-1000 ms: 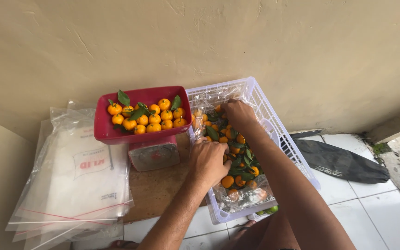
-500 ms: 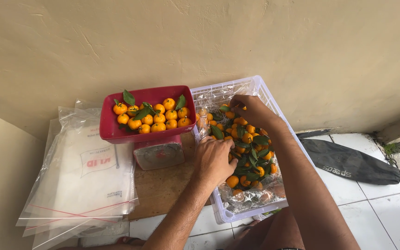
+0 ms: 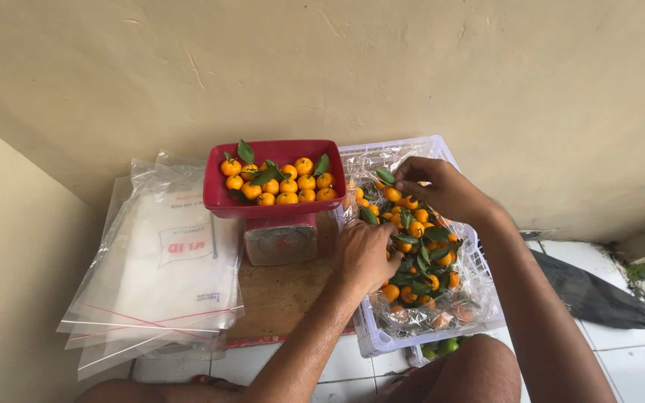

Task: The person picks small orange fruits with leaves from a white plastic crate and places them into a red weighing tray on a scale. The person handles the fruits by hand, transferring them one by one or in small groups from the crate to the tray.

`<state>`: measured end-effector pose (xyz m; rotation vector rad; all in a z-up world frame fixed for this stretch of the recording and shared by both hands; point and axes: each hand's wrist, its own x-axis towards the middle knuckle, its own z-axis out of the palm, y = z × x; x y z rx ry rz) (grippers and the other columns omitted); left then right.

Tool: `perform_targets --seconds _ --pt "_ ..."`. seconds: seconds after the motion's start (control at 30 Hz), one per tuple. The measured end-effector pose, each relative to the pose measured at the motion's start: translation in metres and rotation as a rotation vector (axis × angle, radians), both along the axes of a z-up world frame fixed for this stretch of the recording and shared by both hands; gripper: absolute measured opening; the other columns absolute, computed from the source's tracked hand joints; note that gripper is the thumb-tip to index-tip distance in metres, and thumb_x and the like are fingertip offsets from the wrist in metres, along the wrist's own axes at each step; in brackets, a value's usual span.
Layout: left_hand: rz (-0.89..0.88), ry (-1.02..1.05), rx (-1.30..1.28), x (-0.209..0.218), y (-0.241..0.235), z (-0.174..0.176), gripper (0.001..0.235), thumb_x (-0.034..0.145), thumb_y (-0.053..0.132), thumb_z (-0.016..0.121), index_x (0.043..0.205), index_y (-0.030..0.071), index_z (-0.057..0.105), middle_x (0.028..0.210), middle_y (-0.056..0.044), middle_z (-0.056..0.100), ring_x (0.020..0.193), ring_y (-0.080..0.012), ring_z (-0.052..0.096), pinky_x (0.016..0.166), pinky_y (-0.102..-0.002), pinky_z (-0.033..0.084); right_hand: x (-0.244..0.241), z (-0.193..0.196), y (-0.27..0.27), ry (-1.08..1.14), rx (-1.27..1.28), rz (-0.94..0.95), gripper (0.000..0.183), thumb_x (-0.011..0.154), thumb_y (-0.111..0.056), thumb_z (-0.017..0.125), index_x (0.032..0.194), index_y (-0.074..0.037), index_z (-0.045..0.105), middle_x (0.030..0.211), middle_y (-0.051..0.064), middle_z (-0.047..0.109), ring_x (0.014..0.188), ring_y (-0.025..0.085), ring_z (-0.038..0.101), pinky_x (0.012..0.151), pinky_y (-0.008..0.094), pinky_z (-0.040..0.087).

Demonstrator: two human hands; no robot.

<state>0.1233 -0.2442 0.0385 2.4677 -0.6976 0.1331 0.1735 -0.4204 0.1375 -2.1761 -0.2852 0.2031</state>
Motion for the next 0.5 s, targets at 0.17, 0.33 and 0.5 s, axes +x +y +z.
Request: perform_targets --seconds 0.17,0.33,0.5 --pt "-0.030 0.014 -0.158 -0.010 0.006 0.018 0.025 0.080 0.030 0.074 0.100 0.015 0.076 0.085 -0.001 0.078 0.090 -0.0299 0.076 0.096 -0.041 0.051 -0.032 0.002 -0.013 0.030 0.069 -0.094 0.017 0.099 -0.007 0.063 0.111 0.005 0.064 0.108 0.023 0.072 0.107 0.032 0.071 0.090 0.047 0.061" --pt "-0.118 -0.164 -0.541 -0.023 0.032 0.008 0.014 0.088 0.024 0.068 0.097 0.014 0.074 0.082 -0.006 0.077 0.086 -0.0315 0.076 0.083 -0.043 0.057 -0.058 0.018 -0.001 0.073 0.043 -0.146 0.020 0.098 -0.003 0.062 0.113 0.010 0.065 0.113 0.029 0.070 0.111 0.040 0.072 0.094 0.056 0.059" --pt "-0.172 -0.164 -0.511 -0.052 0.098 0.000 0.023 0.101 0.023 0.061 0.115 0.006 0.068 0.114 -0.010 0.073 0.104 -0.0239 0.069 0.101 -0.040 0.054 -0.081 0.044 0.022 0.141 -0.178 -0.273 0.013 0.100 -0.006 0.063 0.106 0.000 0.072 0.106 0.017 0.082 0.096 0.029 0.083 0.088 0.036 0.062"
